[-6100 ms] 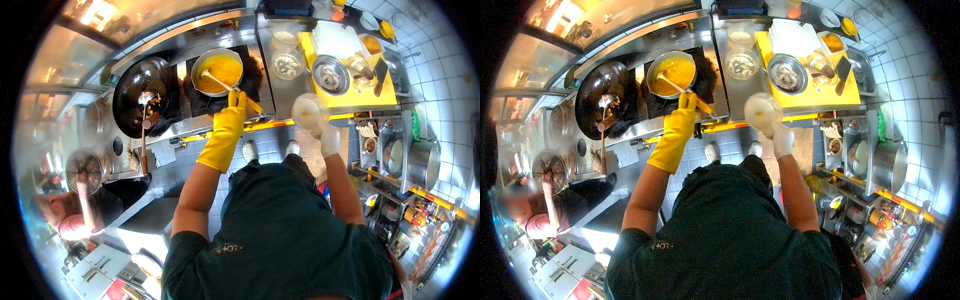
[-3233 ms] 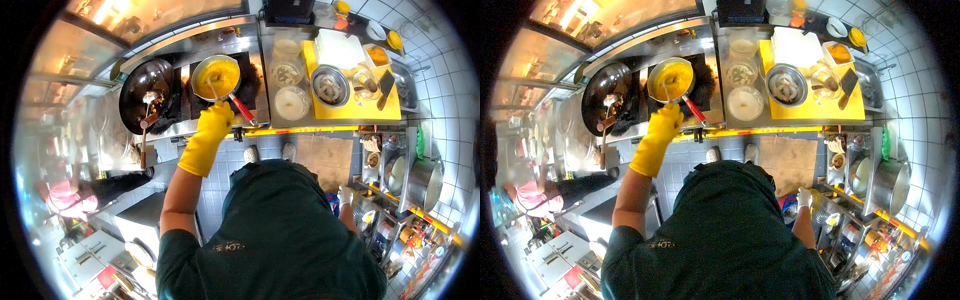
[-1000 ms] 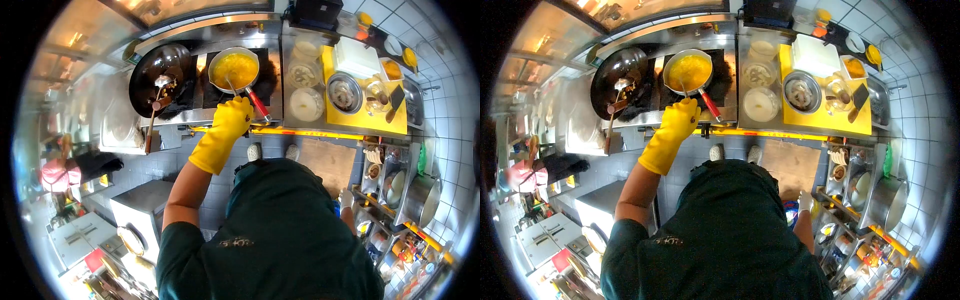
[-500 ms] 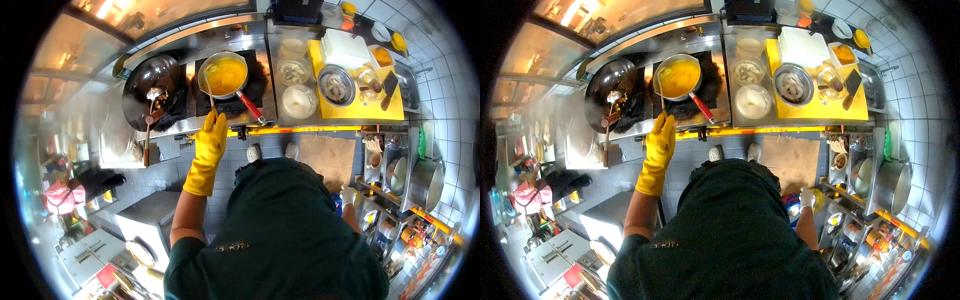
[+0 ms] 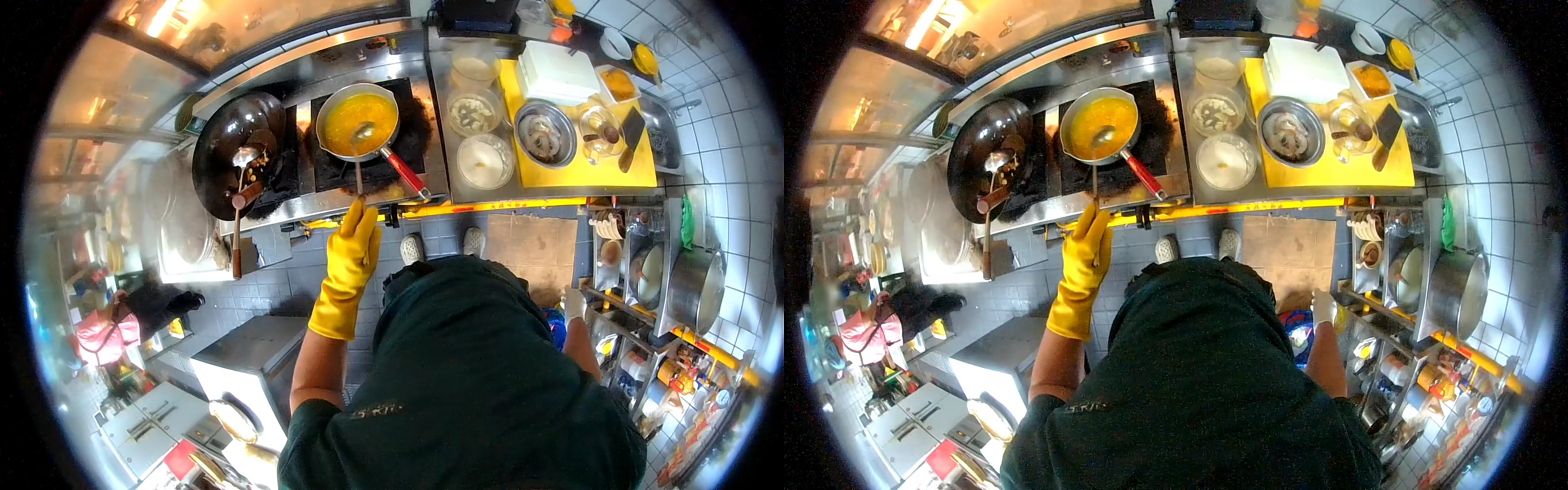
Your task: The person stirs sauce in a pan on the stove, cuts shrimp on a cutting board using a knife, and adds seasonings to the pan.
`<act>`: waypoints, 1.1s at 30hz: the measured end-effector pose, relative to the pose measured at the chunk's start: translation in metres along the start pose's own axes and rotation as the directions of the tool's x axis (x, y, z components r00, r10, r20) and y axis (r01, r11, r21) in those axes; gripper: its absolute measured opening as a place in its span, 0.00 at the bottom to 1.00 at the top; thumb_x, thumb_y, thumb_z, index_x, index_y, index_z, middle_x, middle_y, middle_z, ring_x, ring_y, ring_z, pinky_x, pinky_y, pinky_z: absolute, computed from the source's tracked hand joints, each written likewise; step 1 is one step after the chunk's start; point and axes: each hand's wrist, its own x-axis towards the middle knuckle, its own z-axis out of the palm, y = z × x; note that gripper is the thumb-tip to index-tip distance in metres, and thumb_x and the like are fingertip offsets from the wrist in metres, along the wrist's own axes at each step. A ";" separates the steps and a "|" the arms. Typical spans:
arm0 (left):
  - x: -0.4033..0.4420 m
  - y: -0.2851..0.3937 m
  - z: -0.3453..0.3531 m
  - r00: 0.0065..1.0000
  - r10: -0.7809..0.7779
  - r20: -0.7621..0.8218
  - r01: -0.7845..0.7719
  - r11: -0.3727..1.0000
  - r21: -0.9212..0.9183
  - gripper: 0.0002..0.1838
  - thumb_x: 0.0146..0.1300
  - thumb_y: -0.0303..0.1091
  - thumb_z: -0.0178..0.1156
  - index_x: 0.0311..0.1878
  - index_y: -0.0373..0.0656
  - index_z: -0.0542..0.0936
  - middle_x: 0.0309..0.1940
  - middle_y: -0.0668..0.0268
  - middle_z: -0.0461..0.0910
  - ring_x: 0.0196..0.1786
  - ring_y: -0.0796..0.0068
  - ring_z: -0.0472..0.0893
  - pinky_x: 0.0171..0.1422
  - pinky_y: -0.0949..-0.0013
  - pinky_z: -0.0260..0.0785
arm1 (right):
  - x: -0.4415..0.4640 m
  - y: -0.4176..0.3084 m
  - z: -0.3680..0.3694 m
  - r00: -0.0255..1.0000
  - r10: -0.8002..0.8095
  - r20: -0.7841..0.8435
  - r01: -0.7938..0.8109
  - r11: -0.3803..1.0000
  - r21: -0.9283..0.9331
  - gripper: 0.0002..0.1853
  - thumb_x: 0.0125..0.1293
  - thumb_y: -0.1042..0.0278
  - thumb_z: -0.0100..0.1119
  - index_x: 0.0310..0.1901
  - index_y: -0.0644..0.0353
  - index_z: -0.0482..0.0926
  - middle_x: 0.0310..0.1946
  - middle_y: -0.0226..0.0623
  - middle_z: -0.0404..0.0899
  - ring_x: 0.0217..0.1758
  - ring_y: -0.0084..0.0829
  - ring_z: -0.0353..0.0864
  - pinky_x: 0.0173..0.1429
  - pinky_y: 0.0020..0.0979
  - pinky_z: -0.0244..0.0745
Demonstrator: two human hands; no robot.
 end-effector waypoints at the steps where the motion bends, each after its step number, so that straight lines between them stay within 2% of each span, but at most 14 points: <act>1: 0.009 -0.003 0.004 0.999 -0.026 0.025 0.027 0.998 -0.051 0.17 0.63 0.25 0.67 0.57 0.41 0.84 0.57 0.43 0.82 0.52 0.41 0.86 0.54 0.54 0.81 | 0.004 0.000 0.001 0.999 -0.041 0.018 0.042 0.994 -0.099 0.11 0.69 0.57 0.59 0.34 0.53 0.83 0.23 0.26 0.75 0.24 0.22 0.75 0.28 0.29 0.70; 3: 0.030 -0.008 0.013 1.000 -0.010 0.000 0.010 0.993 -0.115 0.14 0.67 0.26 0.65 0.55 0.40 0.84 0.53 0.44 0.84 0.53 0.41 0.85 0.56 0.56 0.80 | 0.010 0.003 0.003 0.991 -0.112 0.067 0.127 0.948 -0.293 0.15 0.72 0.54 0.55 0.36 0.54 0.84 0.25 0.28 0.78 0.26 0.23 0.78 0.30 0.30 0.73; 6: 0.063 -0.037 0.030 0.997 -0.013 0.077 0.021 0.995 -0.095 0.14 0.67 0.27 0.66 0.55 0.40 0.84 0.53 0.45 0.85 0.53 0.42 0.85 0.56 0.56 0.80 | 0.010 0.001 0.008 0.990 -0.097 0.098 0.124 0.935 -0.331 0.17 0.73 0.51 0.53 0.38 0.55 0.84 0.29 0.30 0.80 0.31 0.23 0.81 0.33 0.30 0.75; 9: 0.081 -0.047 0.034 0.999 0.007 -0.040 -0.007 1.000 0.003 0.10 0.68 0.31 0.64 0.51 0.43 0.82 0.50 0.51 0.83 0.46 0.41 0.84 0.46 0.49 0.80 | 0.009 -0.003 0.005 0.991 -0.114 0.073 0.132 0.931 -0.340 0.15 0.72 0.54 0.55 0.37 0.55 0.84 0.30 0.28 0.80 0.32 0.22 0.80 0.33 0.30 0.74; 12: 0.073 -0.040 0.021 0.991 -0.104 0.082 0.094 0.989 0.113 0.11 0.68 0.31 0.64 0.52 0.44 0.82 0.52 0.51 0.84 0.46 0.42 0.85 0.47 0.51 0.81 | 0.010 0.011 -0.001 0.999 -0.036 0.034 0.037 0.998 -0.043 0.12 0.71 0.57 0.59 0.37 0.55 0.84 0.27 0.25 0.78 0.27 0.21 0.77 0.29 0.29 0.72; 15: 0.042 -0.029 0.013 0.999 -0.022 -0.023 0.024 0.995 0.096 0.16 0.67 0.30 0.65 0.57 0.43 0.82 0.54 0.49 0.83 0.47 0.42 0.86 0.48 0.52 0.82 | 0.035 0.055 -0.013 0.997 -0.077 0.020 0.079 0.985 -0.150 0.09 0.69 0.59 0.62 0.37 0.55 0.84 0.23 0.23 0.74 0.21 0.19 0.72 0.24 0.27 0.67; 18: -0.003 -0.027 0.020 0.999 0.020 -0.044 -0.010 0.979 0.206 0.21 0.63 0.28 0.69 0.60 0.42 0.81 0.59 0.45 0.80 0.51 0.40 0.86 0.51 0.52 0.82 | 0.006 0.050 -0.003 0.998 0.060 -0.004 -0.059 0.981 -0.185 0.10 0.68 0.59 0.64 0.36 0.56 0.85 0.21 0.23 0.72 0.18 0.19 0.70 0.22 0.26 0.65; 22: -0.038 -0.058 0.051 0.991 0.115 0.071 -0.126 0.975 0.182 0.23 0.60 0.25 0.70 0.60 0.42 0.81 0.64 0.46 0.76 0.55 0.42 0.84 0.55 0.54 0.82 | -0.017 0.056 0.009 0.999 0.013 -0.051 -0.024 0.978 -0.207 0.16 0.70 0.53 0.58 0.34 0.57 0.84 0.19 0.31 0.77 0.18 0.28 0.75 0.24 0.36 0.71; 23: -0.040 -0.060 0.050 0.993 0.081 0.084 -0.096 0.978 0.184 0.22 0.61 0.25 0.69 0.60 0.42 0.81 0.64 0.46 0.76 0.56 0.42 0.84 0.56 0.54 0.81 | -0.026 0.045 0.009 0.998 0.056 -0.025 -0.059 0.989 -0.134 0.10 0.67 0.60 0.64 0.39 0.58 0.85 0.22 0.24 0.73 0.21 0.21 0.72 0.26 0.28 0.69; 25: -0.033 -0.051 0.036 0.994 0.016 0.109 -0.037 0.981 0.190 0.21 0.62 0.24 0.68 0.60 0.42 0.81 0.63 0.46 0.78 0.58 0.42 0.83 0.59 0.54 0.81 | -0.023 0.031 0.006 0.997 0.078 -0.003 -0.078 0.993 -0.093 0.09 0.67 0.61 0.63 0.39 0.57 0.85 0.22 0.24 0.74 0.22 0.21 0.72 0.27 0.27 0.68; 27: -0.019 -0.043 0.021 0.998 -0.031 -0.047 0.037 0.993 0.110 0.19 0.64 0.23 0.66 0.59 0.41 0.82 0.61 0.46 0.80 0.60 0.42 0.83 0.62 0.54 0.79 | -0.030 0.006 0.011 0.997 0.078 -0.011 -0.078 0.993 -0.090 0.08 0.69 0.61 0.62 0.35 0.53 0.82 0.23 0.23 0.74 0.23 0.20 0.72 0.27 0.27 0.68; 30: 0.004 -0.043 0.004 0.934 -0.069 -0.352 0.044 0.996 -0.077 0.13 0.72 0.24 0.61 0.57 0.35 0.83 0.56 0.51 0.85 0.58 0.53 0.86 0.66 0.59 0.77 | 0.002 0.019 0.004 0.976 -0.190 0.106 0.205 0.966 -0.157 0.09 0.69 0.59 0.62 0.34 0.52 0.81 0.23 0.23 0.74 0.24 0.19 0.73 0.28 0.28 0.68; 32: 0.011 -0.051 -0.007 0.840 -0.474 -0.263 0.288 0.801 -0.525 0.12 0.75 0.26 0.59 0.58 0.33 0.82 0.54 0.55 0.86 0.57 0.62 0.86 0.65 0.63 0.77 | -0.009 0.001 0.016 0.992 -0.126 0.017 0.127 0.986 -0.107 0.10 0.71 0.57 0.60 0.36 0.53 0.82 0.24 0.26 0.76 0.25 0.21 0.75 0.29 0.28 0.70; 33: 0.018 -0.048 -0.012 0.778 -0.578 -0.246 0.250 0.644 -0.723 0.13 0.78 0.28 0.57 0.58 0.29 0.81 0.55 0.54 0.85 0.57 0.64 0.85 0.66 0.62 0.78 | -0.011 -0.002 0.023 0.991 -0.131 -0.023 0.127 0.984 -0.125 0.12 0.72 0.57 0.56 0.36 0.53 0.82 0.24 0.27 0.77 0.25 0.22 0.77 0.29 0.29 0.71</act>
